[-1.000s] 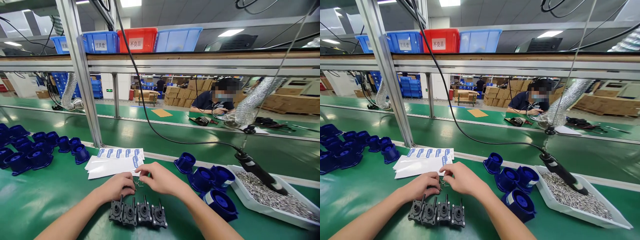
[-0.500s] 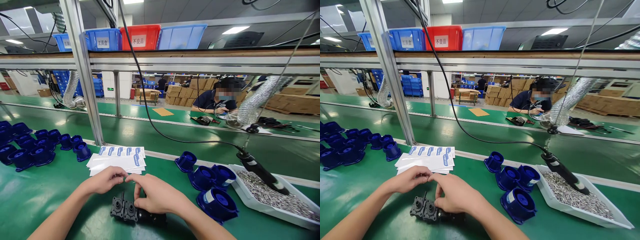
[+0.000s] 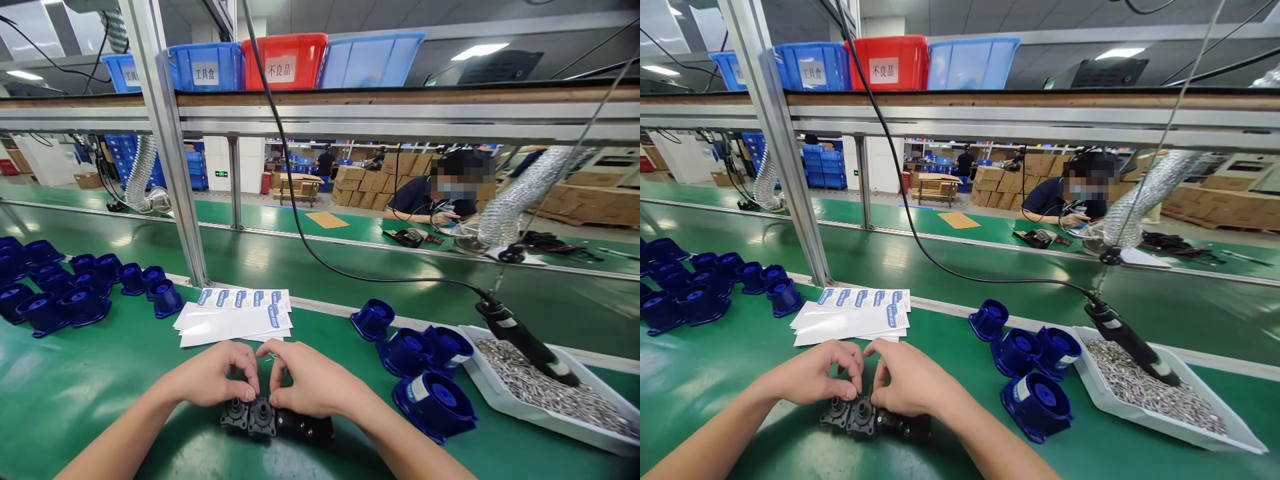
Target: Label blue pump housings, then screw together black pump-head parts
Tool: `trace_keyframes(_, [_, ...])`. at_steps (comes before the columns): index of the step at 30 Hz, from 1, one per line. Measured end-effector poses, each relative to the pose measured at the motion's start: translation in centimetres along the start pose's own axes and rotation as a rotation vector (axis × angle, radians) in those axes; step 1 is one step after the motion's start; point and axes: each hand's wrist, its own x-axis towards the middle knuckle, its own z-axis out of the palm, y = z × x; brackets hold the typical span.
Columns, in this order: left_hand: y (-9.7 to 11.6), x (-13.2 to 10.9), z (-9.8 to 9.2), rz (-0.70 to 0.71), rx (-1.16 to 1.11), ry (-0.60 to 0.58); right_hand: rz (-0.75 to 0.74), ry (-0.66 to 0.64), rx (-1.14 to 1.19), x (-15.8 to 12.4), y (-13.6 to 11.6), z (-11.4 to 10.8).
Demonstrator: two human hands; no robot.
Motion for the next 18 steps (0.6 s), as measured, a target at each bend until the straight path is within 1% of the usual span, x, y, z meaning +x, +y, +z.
trace_keyframes(2, [0.0, 0.0, 0.1, -0.035, -0.017, -0.015, 0.017, -0.004, -0.003, 0.0, 0.0, 0.1])
trace_keyframes(6, [-0.1, 0.1, 0.0, -0.061, -0.029, -0.013, 0.016, -0.013, 0.004, 0.0, 0.0, -0.2])
trace_keyframes(8, [0.0, 0.1, 0.0, -0.079, -0.011, -0.014, 0.016, 0.014, 0.017, -0.1, 0.3, -0.8])
trace_keyframes(9, [0.0, 0.1, 0.0, -0.088, 0.001, -0.011, 0.018, 0.049, 0.016, -0.1, 0.5, -1.2])
trace_keyframes(11, [0.2, 0.2, 0.0, -0.099, 0.019, -0.005, 0.037, 0.136, -0.026, 0.1, 1.3, -2.1])
trace_keyframes(13, [0.3, 0.2, 0.1, -0.100, 0.026, -0.002, 0.078, 0.194, -0.094, 0.4, 2.4, -3.1])
trace_keyframes(15, [0.2, 0.3, 0.1, -0.092, 0.017, -0.015, 0.138, 0.206, -0.156, 0.8, 3.8, -3.9])
trace_keyframes(18, [-0.2, 0.6, 0.1, -0.090, -0.033, -0.026, 0.222, 0.173, -0.214, 1.6, 5.5, -4.2])
